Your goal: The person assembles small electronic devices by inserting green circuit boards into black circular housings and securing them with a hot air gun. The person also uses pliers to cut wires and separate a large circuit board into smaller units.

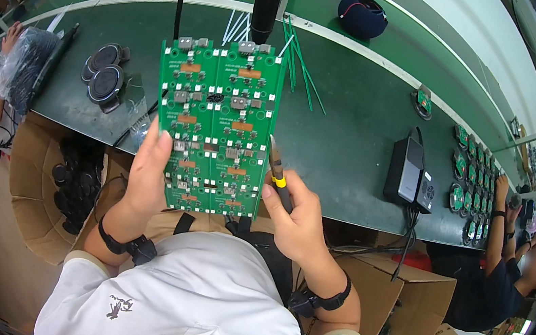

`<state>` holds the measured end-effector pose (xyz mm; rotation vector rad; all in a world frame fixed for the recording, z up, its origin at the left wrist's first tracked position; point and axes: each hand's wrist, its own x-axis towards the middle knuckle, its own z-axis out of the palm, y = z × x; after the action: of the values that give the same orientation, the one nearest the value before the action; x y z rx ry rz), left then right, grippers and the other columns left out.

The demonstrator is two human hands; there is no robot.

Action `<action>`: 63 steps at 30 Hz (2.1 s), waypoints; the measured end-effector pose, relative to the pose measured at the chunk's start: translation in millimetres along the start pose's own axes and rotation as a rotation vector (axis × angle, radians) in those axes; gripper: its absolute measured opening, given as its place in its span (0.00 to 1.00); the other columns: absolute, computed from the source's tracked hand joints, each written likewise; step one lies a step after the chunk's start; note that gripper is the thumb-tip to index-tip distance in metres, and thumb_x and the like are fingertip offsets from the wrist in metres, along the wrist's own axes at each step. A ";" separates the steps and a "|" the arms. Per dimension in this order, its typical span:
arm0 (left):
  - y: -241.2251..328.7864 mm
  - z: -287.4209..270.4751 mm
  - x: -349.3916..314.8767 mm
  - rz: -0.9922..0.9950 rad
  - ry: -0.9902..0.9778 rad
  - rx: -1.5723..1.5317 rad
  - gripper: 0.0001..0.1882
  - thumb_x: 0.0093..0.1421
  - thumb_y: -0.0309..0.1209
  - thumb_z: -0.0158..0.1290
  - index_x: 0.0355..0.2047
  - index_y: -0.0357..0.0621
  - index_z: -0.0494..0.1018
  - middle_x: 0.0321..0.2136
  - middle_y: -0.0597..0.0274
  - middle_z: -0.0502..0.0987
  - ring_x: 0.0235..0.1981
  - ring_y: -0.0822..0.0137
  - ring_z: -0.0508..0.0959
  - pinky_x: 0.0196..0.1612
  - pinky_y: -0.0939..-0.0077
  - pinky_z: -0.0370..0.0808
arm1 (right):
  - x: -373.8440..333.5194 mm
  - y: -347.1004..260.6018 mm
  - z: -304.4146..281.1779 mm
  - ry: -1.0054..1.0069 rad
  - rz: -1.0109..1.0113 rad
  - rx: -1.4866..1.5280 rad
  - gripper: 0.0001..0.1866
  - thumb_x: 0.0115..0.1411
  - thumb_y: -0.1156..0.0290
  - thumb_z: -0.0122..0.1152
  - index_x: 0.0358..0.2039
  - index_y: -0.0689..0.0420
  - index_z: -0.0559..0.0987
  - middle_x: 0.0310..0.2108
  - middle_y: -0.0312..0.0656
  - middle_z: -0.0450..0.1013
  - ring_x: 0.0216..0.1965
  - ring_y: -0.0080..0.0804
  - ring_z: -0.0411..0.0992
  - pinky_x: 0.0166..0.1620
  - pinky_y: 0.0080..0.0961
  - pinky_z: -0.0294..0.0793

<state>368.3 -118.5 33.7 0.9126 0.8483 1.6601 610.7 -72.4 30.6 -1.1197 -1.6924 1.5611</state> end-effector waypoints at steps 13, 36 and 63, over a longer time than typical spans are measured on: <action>-16.7 -7.9 -1.2 -0.080 -0.072 0.005 0.15 0.79 0.35 0.37 0.56 0.38 0.63 0.49 0.56 0.78 0.45 0.70 0.83 0.49 0.73 0.81 | 3.2 10.3 -0.5 -0.023 -0.020 0.175 0.19 0.69 0.76 0.56 0.59 0.63 0.73 0.46 0.36 0.76 0.44 0.18 0.71 0.49 0.22 0.73; -24.4 -11.1 -17.3 -0.221 -0.082 0.003 0.18 0.78 0.36 0.39 0.61 0.37 0.61 0.51 0.54 0.77 0.44 0.67 0.83 0.46 0.71 0.84 | 10.3 -2.8 -6.0 0.021 -0.047 0.186 0.16 0.71 0.71 0.56 0.56 0.63 0.73 0.36 0.34 0.74 0.35 0.19 0.71 0.40 0.20 0.73; 15.6 -32.5 37.1 -0.484 -0.722 0.431 0.18 0.77 0.41 0.43 0.52 0.38 0.71 0.41 0.65 0.76 0.42 0.77 0.73 0.47 0.78 0.73 | 89.5 -48.5 -60.2 -0.217 0.129 -0.101 0.20 0.60 0.62 0.73 0.47 0.58 0.77 0.38 0.34 0.78 0.38 0.20 0.75 0.41 0.21 0.74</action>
<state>325.7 -89.6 38.2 1.3557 0.8297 0.6507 609.2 36.8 76.1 -1.1651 -1.8921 1.7471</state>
